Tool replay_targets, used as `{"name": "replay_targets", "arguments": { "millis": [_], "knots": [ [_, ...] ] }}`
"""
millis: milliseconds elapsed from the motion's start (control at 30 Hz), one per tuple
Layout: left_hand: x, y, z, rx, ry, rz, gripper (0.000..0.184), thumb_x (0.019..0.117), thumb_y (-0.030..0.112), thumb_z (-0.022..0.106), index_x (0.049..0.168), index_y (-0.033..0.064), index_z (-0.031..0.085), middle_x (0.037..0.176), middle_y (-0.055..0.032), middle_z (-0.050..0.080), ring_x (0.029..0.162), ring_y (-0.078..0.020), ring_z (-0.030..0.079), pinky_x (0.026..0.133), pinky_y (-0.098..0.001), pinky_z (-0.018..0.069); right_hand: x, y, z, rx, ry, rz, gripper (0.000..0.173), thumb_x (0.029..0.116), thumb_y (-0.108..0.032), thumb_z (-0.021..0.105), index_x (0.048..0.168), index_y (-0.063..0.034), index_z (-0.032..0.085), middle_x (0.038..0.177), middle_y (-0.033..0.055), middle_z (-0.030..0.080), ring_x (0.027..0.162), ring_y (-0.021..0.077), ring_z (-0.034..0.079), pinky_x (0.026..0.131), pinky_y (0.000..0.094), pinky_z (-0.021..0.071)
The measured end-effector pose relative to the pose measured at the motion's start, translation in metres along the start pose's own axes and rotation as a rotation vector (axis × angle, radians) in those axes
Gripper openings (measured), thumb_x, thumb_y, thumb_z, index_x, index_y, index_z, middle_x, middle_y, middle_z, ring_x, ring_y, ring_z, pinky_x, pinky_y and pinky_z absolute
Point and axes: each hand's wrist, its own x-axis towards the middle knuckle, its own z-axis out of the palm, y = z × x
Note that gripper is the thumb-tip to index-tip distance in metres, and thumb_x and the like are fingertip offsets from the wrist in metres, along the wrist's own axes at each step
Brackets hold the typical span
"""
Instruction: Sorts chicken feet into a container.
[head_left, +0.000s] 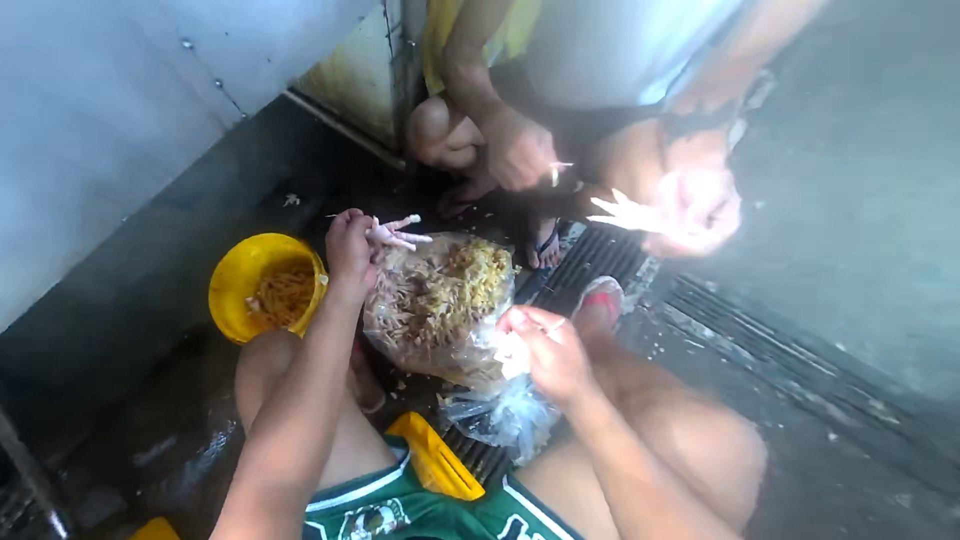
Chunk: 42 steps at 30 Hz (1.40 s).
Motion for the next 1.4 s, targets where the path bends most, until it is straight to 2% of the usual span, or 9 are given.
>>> {"name": "replay_targets", "arguments": {
  "millis": [133,200,400,533,633,800,1033,1267,1400],
  "knots": [
    [-0.035,-0.015,0.009,0.01,-0.283,-0.068,0.016,0.1024,0.016,0.052,0.118,0.0149,0.054,0.064,0.0028,0.049,0.046,-0.0061,0.046,0.044,-0.0222,0.0449,0.013,0.003,0.003,0.134,0.024,0.156,0.033,0.1038,-0.012,0.042,0.118,-0.0013,0.07,0.089,0.0046,0.069,0.065,0.0101,0.06,0.057,0.0262,0.0538],
    [-0.049,-0.021,0.013,0.073,-0.409,-0.115,0.016,0.1022,0.02,0.054,0.118,0.0189,0.057,0.066,0.003,0.045,0.046,-0.0054,0.04,0.044,-0.0213,0.0413,0.014,0.006,0.01,0.146,0.023,0.18,0.033,0.1033,-0.012,0.043,0.12,-0.0026,0.069,0.086,0.0049,0.066,0.064,0.0117,0.059,0.058,0.0279,0.0534],
    [-0.056,-0.029,0.027,0.086,-0.501,-0.185,0.015,0.1032,0.017,0.052,0.117,0.0161,0.057,0.068,0.0026,0.047,0.047,-0.0053,0.041,0.044,-0.0202,0.0406,0.014,0.009,0.02,-0.11,0.112,0.212,0.026,0.1036,-0.033,0.055,0.106,-0.009,0.066,0.082,0.0022,0.063,0.062,0.0099,0.059,0.056,0.0279,0.0533],
    [-0.056,-0.039,0.028,0.134,-0.512,-0.231,0.016,0.1011,0.015,0.053,0.115,0.016,0.06,0.07,0.0007,0.05,0.048,-0.0068,0.042,0.044,-0.0222,0.0402,0.02,0.013,0.015,-0.221,-0.038,0.183,0.03,0.1016,-0.038,0.06,0.114,-0.011,0.068,0.099,0.0017,0.068,0.081,0.0081,0.065,0.072,0.0286,0.0574],
    [-0.058,-0.045,0.028,0.213,-0.486,-0.243,0.018,0.0995,0.017,0.054,0.117,0.0153,0.061,0.069,-0.0001,0.05,0.048,-0.0078,0.043,0.044,-0.0235,0.04,0.02,0.015,0.017,-0.17,-0.146,0.108,0.029,0.1042,-0.031,0.057,0.111,-0.0084,0.073,0.099,-0.0021,0.072,0.09,0.0023,0.066,0.083,0.0238,0.0564],
    [-0.06,-0.042,0.026,0.267,-0.472,-0.216,0.014,0.1014,0.017,0.057,0.115,0.0155,0.062,0.069,-0.0008,0.049,0.044,-0.0069,0.036,0.04,-0.021,0.0341,0.017,0.015,0.025,-0.105,-0.204,0.074,0.023,0.1044,-0.022,0.055,0.102,-0.0071,0.073,0.091,-0.0031,0.07,0.085,0.0013,0.064,0.081,0.022,0.055],
    [-0.065,-0.024,0.015,0.445,-0.438,-0.163,0.024,0.0979,0.015,0.058,0.122,0.0172,0.061,0.07,-0.0058,0.052,0.046,-0.0105,0.041,0.042,-0.0234,0.0358,0.016,0.008,0.019,-0.533,-0.026,-0.062,0.027,0.0999,-0.039,0.064,0.098,-0.0135,0.074,0.092,-0.0029,0.069,0.083,0.0036,0.064,0.077,0.0263,0.0554],
    [-0.069,-0.034,0.017,0.514,-0.48,-0.172,0.023,0.096,0.013,0.058,0.118,0.0157,0.061,0.068,-0.0069,0.05,0.047,-0.0127,0.041,0.043,-0.026,0.0352,0.011,0.013,0.021,-0.532,-0.045,-0.158,0.029,0.1041,-0.026,0.051,0.093,-0.0106,0.072,0.089,-0.0017,0.067,0.083,0.0048,0.063,0.075,0.0264,0.0549],
    [-0.069,-0.034,0.019,0.58,-0.47,-0.147,0.024,0.0962,0.014,0.059,0.12,0.0157,0.062,0.074,-0.0094,0.059,0.049,-0.0143,0.045,0.044,-0.0272,0.0358,0.008,0.015,0.02,-0.509,-0.06,-0.145,0.03,0.1029,-0.021,0.048,0.09,-0.0098,0.073,0.086,-0.0023,0.067,0.077,0.0025,0.061,0.07,0.0231,0.053]
  ]
}}
